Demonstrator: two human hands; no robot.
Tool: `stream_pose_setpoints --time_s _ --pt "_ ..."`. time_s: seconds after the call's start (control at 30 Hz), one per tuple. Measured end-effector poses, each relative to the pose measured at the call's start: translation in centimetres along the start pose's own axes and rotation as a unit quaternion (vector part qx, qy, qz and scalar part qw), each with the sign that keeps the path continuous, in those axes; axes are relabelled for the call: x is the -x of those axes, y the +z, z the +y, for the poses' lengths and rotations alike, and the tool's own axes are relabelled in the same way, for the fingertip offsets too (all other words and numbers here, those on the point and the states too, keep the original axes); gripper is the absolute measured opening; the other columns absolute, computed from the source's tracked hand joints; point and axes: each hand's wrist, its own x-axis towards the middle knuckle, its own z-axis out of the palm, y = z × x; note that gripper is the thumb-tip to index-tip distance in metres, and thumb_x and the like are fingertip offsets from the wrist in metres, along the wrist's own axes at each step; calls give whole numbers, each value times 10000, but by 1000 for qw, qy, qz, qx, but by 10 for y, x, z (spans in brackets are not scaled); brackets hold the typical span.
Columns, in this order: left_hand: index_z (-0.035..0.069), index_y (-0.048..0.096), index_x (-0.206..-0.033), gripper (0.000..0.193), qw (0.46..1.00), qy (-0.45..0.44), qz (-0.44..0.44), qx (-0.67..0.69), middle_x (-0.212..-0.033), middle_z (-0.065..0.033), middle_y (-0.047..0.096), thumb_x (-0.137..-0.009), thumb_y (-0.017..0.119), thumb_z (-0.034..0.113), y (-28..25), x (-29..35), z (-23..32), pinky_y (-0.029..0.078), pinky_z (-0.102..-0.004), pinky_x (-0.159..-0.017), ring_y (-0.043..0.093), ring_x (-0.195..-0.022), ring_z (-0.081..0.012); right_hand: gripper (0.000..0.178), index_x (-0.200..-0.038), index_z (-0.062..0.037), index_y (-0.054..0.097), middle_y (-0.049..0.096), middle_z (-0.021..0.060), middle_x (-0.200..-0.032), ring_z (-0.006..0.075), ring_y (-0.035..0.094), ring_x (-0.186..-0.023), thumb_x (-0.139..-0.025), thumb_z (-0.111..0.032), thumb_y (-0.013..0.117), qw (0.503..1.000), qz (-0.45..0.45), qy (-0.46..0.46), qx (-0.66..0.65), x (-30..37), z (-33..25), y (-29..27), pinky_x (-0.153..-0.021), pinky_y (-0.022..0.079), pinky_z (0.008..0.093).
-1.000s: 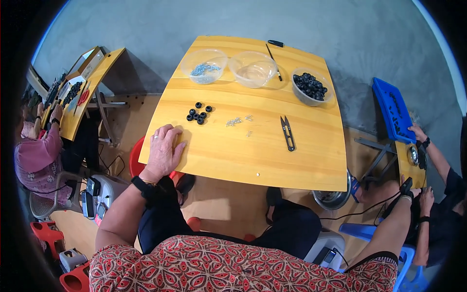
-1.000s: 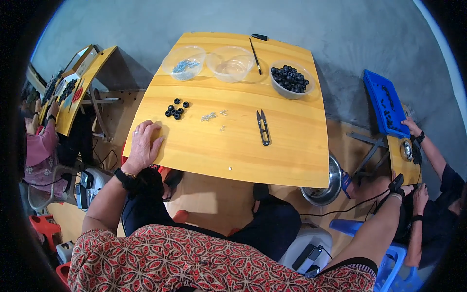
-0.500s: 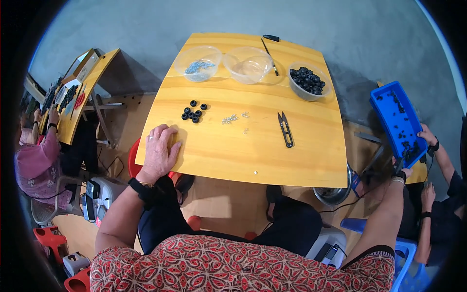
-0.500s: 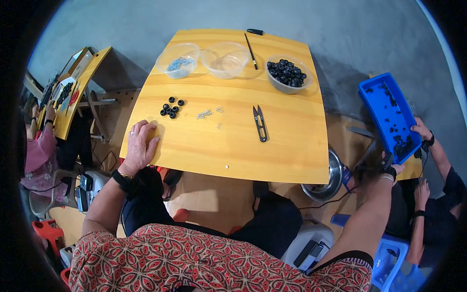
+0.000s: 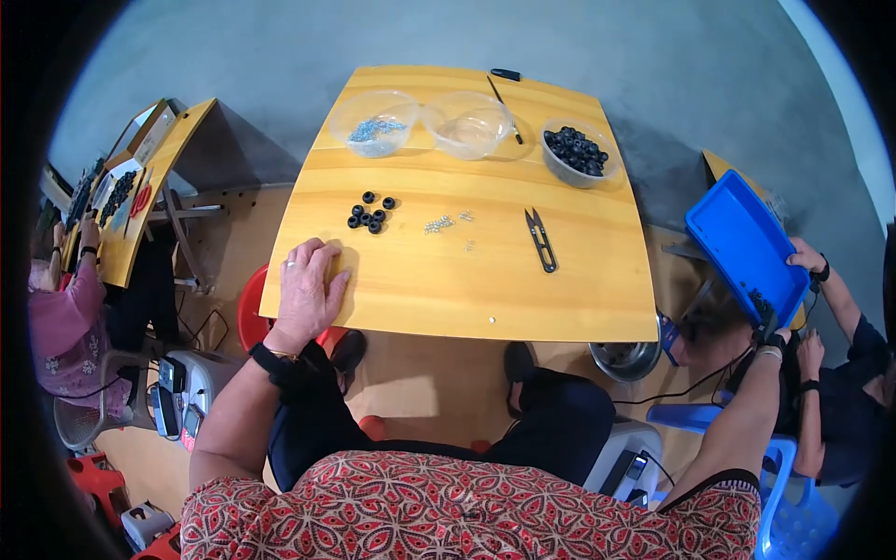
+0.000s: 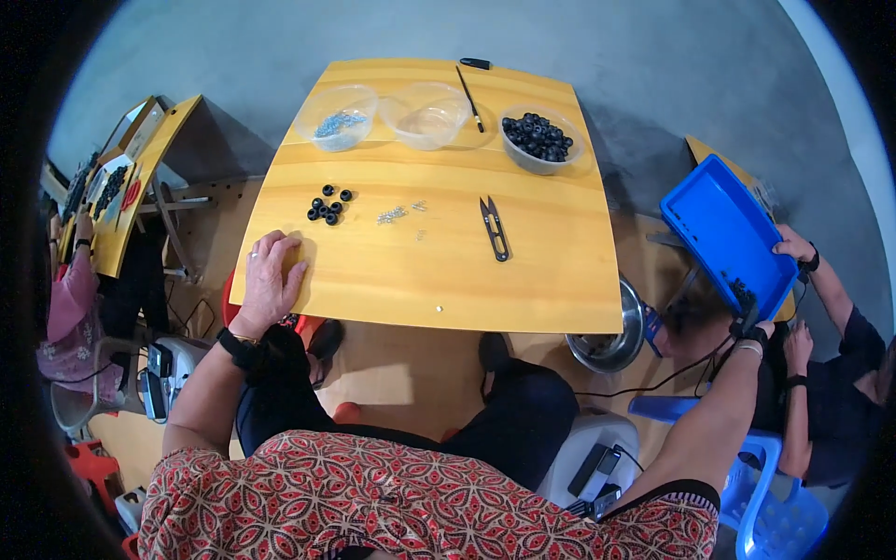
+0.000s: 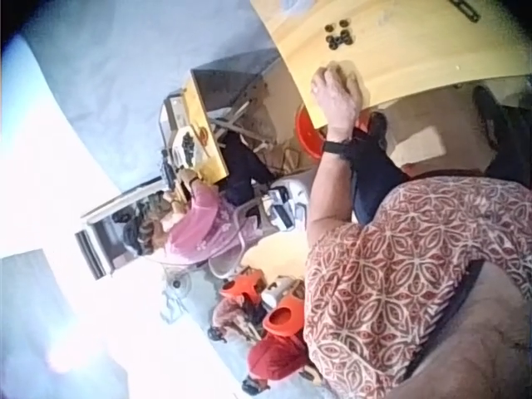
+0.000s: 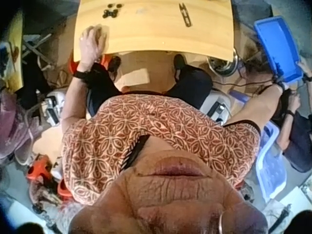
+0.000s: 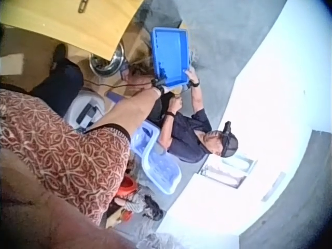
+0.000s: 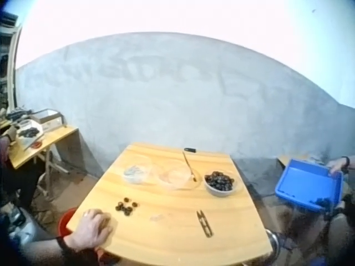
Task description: Manually assemble small black plastic circular parts and pins.
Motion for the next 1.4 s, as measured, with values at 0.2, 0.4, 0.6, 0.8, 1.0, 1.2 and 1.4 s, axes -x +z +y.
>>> stream_pose_setpoints --time_s 0.2,0.4,0.6,0.8,1.0,1.2,1.4 --pt "36 514 -1003 304 1000 -14 4 -24 -1013 -142 469 -729 599 140 -11 8 -1 342 -384 -815 444 -959 -305 308 -921 -42 589 608 162 -886 351 566 -886 -775 -300 507 462 201 -593 628 48 53 40 -739 454 418" --pt "38 518 -1003 299 1000 -4 3 7 -1021 -138 468 -735 597 145 -4 3 -1 344 -386 -819 443 -957 -311 661 -1181 -111 441 479 170 -1173 372 442 -1084 -728 -591 475 455 153 -243 843 -4 75 13 -892 343 485" --pt "41 519 -1008 299 1000 -11 -4 -3 -1025 -141 466 -741 596 152 -6 4 -2 344 -390 -821 439 -961 -315 720 -1235 -178 387 368 175 -1275 400 353 -1154 -710 -668 436 412 136 -155 888 51 99 -46 -882 284 594" --pt "36 517 -1006 308 1000 -14 -8 -3 -1025 -146 468 -733 600 150 -5 5 -2 344 -390 -823 440 -967 -314 681 -1212 -175 396 373 158 -1257 391 365 -1143 -713 -630 482 324 154 -221 907 89 116 -72 -869 309 587" --pt "34 514 -1004 310 1000 -10 -1 -7 -1022 -145 471 -728 599 147 -5 3 -1 346 -389 -816 445 -966 -311 711 -1250 -179 327 344 164 -1271 409 362 -1140 -701 -571 552 364 67 -180 911 79 123 -48 -843 352 593" --pt "33 514 -1003 305 1000 -6 0 -11 -1014 -145 471 -729 596 140 -5 4 0 343 -384 -812 445 -961 -308 605 -1179 -144 464 403 182 -1238 392 376 -1146 -706 -508 562 356 -28 -116 927 116 152 -22 -900 341 521" --pt "31 514 -1000 301 1000 2 1 -5 -1013 -148 472 -730 595 134 -5 3 2 341 -378 -807 446 -955 -304 421 -1042 -59 559 603 193 -935 333 558 -922 -706 -303 629 408 -128 -234 873 82 173 -53 -784 446 391"
